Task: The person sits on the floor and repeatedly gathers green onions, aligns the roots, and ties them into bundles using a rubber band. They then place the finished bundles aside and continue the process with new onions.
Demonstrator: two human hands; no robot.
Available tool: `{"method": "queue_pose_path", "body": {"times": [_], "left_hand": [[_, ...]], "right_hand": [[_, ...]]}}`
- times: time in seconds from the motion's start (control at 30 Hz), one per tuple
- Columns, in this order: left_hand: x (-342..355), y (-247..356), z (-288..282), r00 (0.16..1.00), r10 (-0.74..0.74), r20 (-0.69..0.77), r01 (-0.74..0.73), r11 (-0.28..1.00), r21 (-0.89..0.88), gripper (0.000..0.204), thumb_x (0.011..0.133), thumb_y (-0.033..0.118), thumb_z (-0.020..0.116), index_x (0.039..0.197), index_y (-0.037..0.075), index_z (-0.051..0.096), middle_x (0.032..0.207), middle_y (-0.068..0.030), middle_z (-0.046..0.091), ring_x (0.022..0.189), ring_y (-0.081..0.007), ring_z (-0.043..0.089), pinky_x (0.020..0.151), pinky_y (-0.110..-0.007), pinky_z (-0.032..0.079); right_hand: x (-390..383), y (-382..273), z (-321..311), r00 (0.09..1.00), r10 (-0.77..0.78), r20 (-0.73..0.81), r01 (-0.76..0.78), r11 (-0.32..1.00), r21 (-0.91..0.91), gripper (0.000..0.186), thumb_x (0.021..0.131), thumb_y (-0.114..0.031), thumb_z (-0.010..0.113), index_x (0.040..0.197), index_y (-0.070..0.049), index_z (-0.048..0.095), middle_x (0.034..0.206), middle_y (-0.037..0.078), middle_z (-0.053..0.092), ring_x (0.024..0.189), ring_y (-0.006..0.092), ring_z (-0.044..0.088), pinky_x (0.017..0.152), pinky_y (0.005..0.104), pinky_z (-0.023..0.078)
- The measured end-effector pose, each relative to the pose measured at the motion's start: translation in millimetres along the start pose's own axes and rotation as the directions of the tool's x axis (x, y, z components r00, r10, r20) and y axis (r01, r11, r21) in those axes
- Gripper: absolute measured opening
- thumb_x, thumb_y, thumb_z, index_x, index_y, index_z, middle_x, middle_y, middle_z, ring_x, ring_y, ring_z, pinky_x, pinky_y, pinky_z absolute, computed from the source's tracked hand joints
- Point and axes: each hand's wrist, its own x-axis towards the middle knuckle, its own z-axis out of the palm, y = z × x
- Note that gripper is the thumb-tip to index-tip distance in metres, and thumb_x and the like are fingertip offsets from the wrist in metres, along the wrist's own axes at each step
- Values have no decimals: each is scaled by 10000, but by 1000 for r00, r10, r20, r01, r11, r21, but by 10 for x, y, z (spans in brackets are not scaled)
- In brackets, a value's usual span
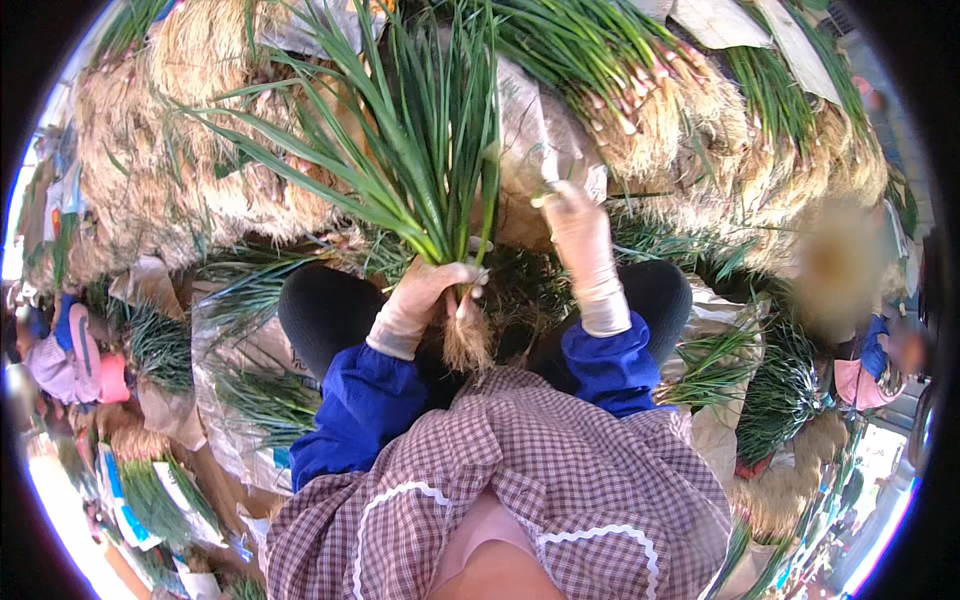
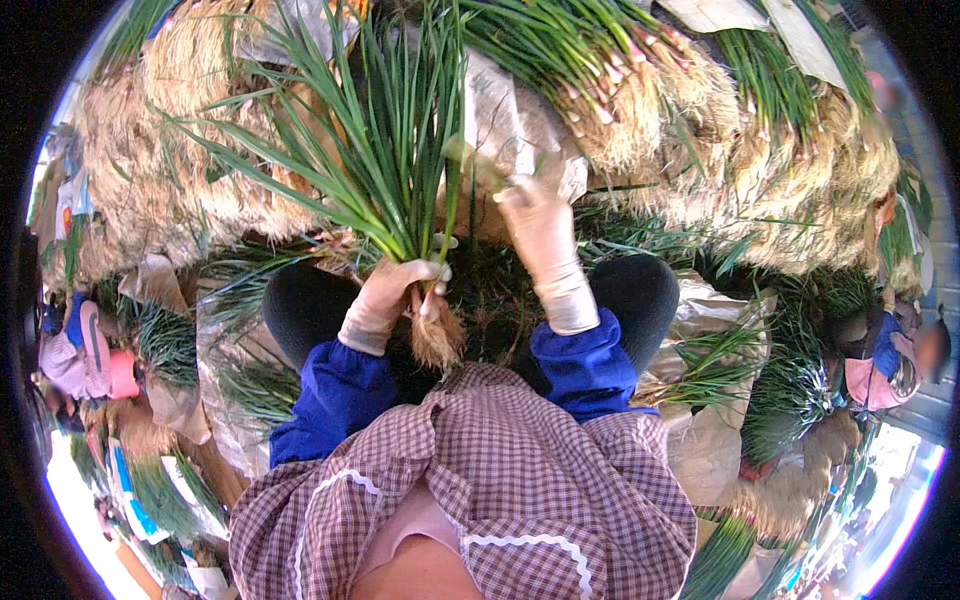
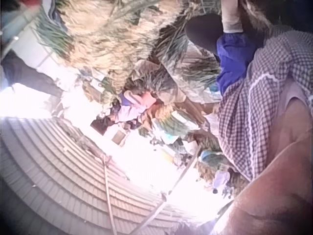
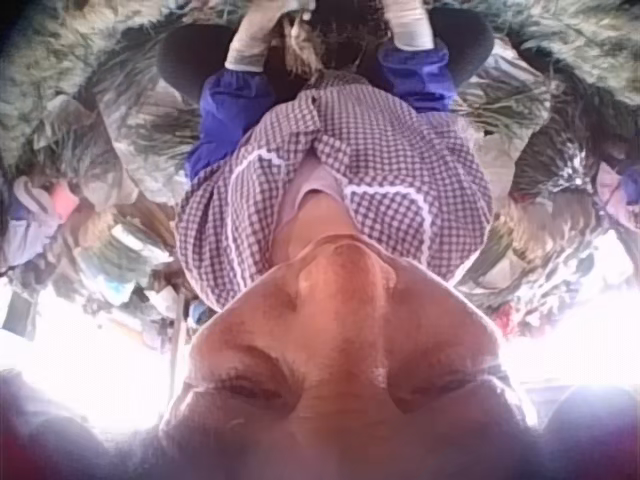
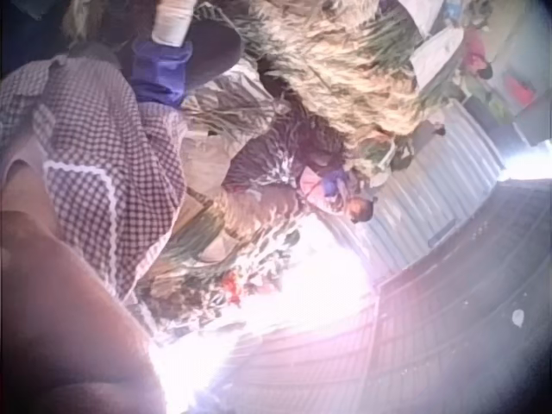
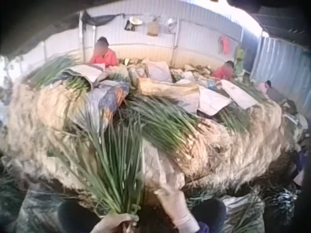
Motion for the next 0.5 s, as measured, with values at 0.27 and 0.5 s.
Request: {"method": "queue_pose_path", "body": {"times": [0.27,0.5], "left_hand": [[-137,187,116,971,192,140,-102,871,-481,355,666,21,620,1005,42,515,1042,-183,609,952,-367,644,751,-571,581],[379,224,133,989,45,141,28,879,-476,206,810,203,598,921,28,600,701,-54,593,624,-283,651,655,-468,594]], "right_hand": [[543,44,-794,971,240,12,-219,904,-366,307,915,-326,589,1073,-66,626,832,165,673,772,265,671,695,399,521],[1530,376,-993,904,-372,-211,-90,317,-944,237,757,-299,673,886,-112,605,833,101,641,772,266,652,682,409,517]]}}
